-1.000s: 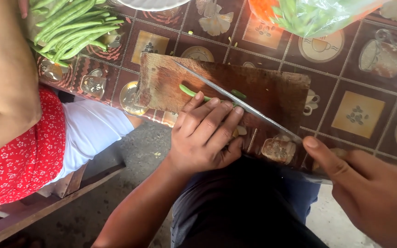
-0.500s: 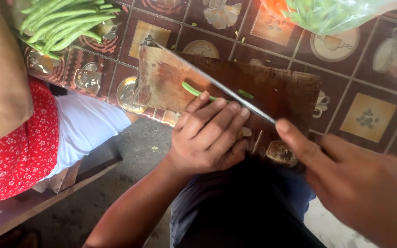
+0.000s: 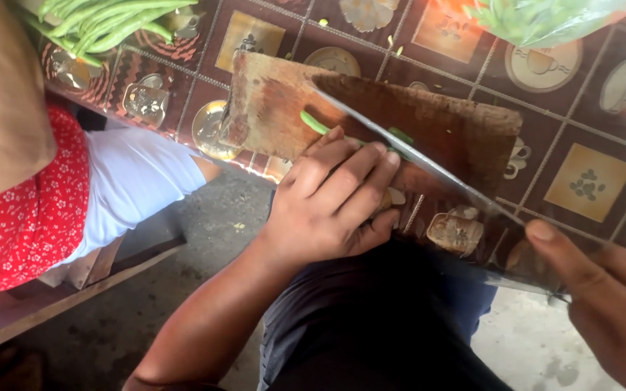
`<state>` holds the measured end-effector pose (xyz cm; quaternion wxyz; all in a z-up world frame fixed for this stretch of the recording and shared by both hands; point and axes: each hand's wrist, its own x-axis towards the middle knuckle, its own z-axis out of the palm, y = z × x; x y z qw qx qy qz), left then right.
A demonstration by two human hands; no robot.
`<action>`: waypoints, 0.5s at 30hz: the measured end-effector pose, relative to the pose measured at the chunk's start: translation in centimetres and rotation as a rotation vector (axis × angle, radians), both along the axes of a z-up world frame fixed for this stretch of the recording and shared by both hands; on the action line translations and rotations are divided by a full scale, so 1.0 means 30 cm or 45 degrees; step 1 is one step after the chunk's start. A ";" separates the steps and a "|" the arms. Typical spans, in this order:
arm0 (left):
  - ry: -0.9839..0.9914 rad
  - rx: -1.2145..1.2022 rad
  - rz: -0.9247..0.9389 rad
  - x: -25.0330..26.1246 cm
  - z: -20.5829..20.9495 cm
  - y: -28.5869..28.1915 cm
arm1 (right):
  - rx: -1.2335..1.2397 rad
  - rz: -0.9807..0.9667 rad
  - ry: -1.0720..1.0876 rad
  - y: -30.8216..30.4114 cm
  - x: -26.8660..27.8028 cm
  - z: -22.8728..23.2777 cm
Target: Chopping green beans on a wooden cutting board using a chef's knife.
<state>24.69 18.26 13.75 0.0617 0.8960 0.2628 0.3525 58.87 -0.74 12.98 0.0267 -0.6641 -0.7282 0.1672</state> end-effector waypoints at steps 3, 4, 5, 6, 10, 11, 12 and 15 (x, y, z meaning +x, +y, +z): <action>-0.001 -0.012 -0.013 -0.005 -0.003 -0.003 | -0.044 -0.033 -0.005 0.034 -0.045 0.049; -0.004 -0.028 -0.024 -0.004 -0.005 -0.006 | -0.070 -0.036 -0.011 0.049 -0.074 0.077; -0.009 -0.029 -0.023 -0.004 -0.004 -0.006 | -0.071 -0.035 -0.016 0.115 -0.141 0.132; -0.012 -0.020 -0.022 -0.002 -0.004 -0.007 | 0.023 0.089 -0.095 0.178 -0.207 0.186; -0.001 0.018 -0.003 -0.001 -0.004 -0.011 | -0.131 0.136 -0.384 0.284 -0.301 0.264; -0.001 0.025 0.002 -0.001 -0.003 -0.011 | -0.123 0.141 -0.384 0.266 -0.283 0.257; 0.002 0.028 -0.005 -0.004 -0.003 -0.011 | -0.142 0.127 -0.417 0.247 -0.269 0.247; -0.002 0.043 0.009 -0.008 -0.001 -0.011 | -0.165 0.063 -0.293 0.091 -0.100 0.128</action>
